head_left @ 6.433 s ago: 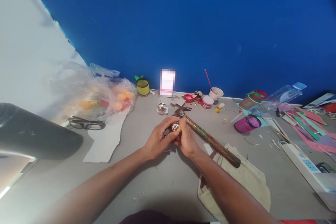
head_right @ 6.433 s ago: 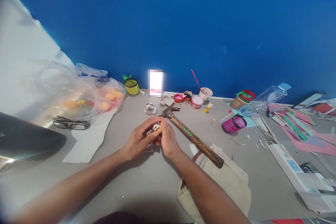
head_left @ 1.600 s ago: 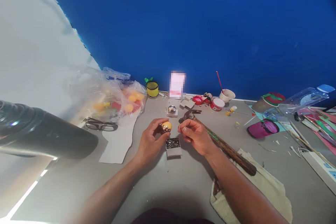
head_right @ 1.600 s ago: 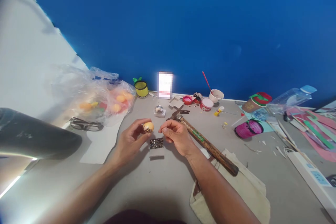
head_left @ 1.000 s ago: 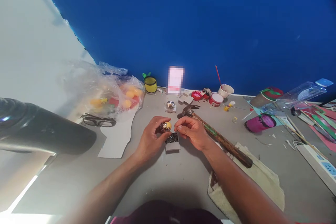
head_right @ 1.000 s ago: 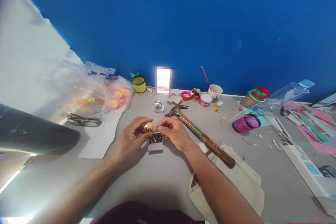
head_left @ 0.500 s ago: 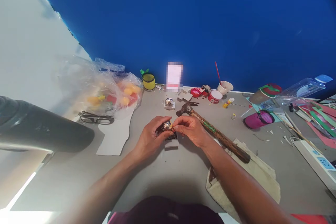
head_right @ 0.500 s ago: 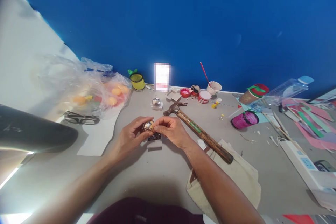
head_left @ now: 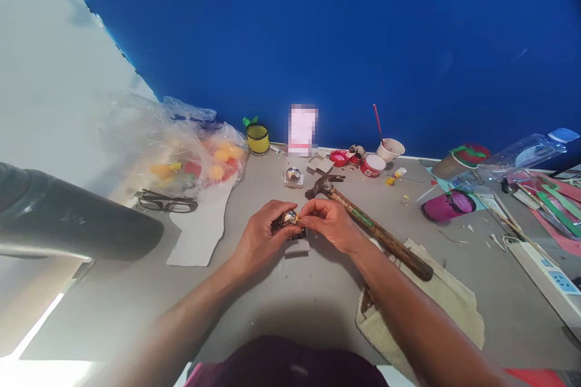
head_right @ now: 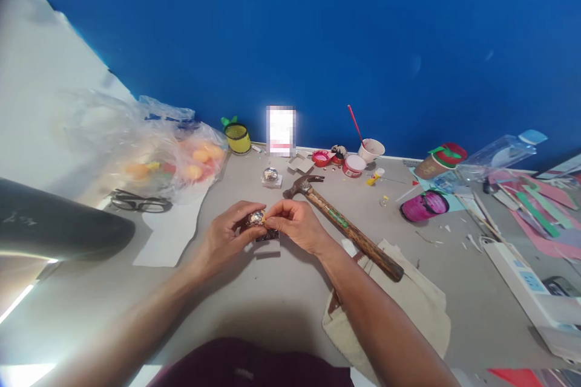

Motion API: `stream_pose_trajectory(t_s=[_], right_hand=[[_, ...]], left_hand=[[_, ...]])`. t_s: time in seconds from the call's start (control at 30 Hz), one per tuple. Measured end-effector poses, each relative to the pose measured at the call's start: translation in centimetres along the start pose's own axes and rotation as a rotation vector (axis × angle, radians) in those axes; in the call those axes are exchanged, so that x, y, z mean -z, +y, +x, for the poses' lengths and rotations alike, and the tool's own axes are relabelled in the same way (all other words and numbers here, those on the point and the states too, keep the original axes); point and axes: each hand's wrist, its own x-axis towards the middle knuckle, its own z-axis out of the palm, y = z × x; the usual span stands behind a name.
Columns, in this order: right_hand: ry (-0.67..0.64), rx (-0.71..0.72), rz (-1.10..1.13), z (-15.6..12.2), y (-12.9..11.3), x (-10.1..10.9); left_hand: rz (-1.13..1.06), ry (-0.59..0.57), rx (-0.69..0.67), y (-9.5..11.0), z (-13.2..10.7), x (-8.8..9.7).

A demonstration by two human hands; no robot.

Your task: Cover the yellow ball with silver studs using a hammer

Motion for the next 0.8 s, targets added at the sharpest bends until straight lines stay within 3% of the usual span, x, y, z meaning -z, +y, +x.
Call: stream_pose_trajectory(t_s=[0.6,0.8], right_hand=[[0.086,0.019,-0.127,0.0,-0.1,-1.7],[0.094,0.09,-0.294,-0.2,-0.3,-1.8]], left_hand=[[0.028,0.065,-0.021,0.1,-0.4,-0.8],[0.003,0.057,-0.008,-0.2,-0.3,-0.8]])
